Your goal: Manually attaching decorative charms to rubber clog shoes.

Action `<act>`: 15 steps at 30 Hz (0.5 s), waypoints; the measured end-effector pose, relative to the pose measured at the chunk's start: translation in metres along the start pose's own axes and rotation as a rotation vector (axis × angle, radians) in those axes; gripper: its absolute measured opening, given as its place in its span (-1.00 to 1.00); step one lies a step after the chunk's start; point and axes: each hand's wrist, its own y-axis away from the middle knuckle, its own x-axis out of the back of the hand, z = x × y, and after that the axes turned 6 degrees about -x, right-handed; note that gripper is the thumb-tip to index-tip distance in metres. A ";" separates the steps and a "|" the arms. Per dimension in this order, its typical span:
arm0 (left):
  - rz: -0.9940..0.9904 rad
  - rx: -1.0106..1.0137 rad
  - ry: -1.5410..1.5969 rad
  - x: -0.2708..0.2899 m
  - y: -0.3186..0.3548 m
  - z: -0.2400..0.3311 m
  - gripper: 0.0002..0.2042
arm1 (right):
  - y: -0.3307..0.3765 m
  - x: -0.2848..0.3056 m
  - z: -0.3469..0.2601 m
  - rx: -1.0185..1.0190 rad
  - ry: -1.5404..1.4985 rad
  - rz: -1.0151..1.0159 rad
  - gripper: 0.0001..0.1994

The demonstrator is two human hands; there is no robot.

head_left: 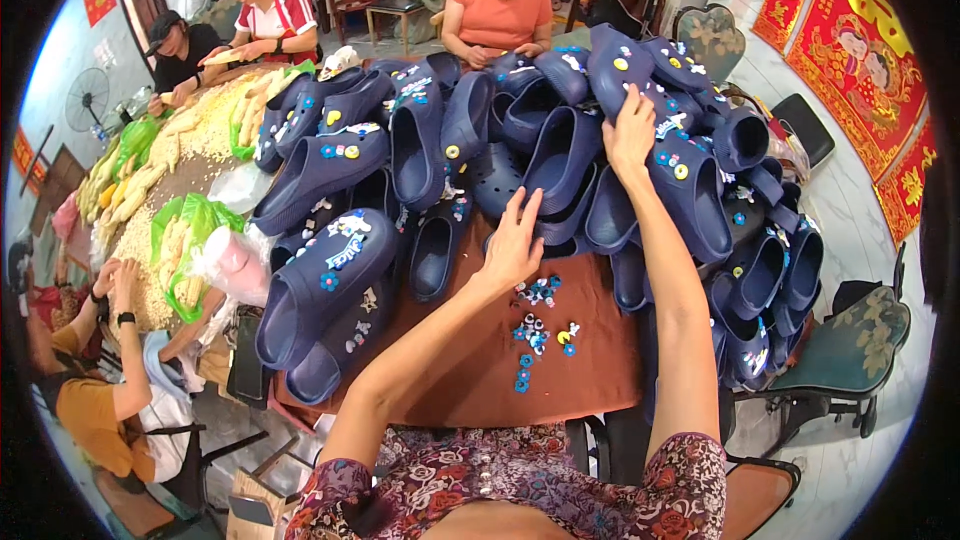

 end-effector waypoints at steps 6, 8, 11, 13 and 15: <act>-0.002 0.031 0.049 -0.002 0.014 0.002 -0.22 | 0.013 0.029 -0.004 0.046 -0.191 0.126 -0.23; 0.024 0.005 -0.001 -0.005 0.017 0.004 -0.23 | 0.021 0.047 0.002 0.104 -0.243 0.190 -0.25; 0.080 0.021 0.084 0.006 0.024 0.017 -0.24 | 0.050 0.092 -0.018 0.098 -0.293 0.186 -0.29; 0.147 0.016 0.147 0.018 0.028 0.035 -0.24 | 0.080 0.133 -0.037 0.109 -0.355 0.188 -0.32; 0.255 -0.064 0.164 0.022 0.034 0.055 -0.23 | 0.118 0.183 -0.047 0.125 -0.380 0.176 -0.32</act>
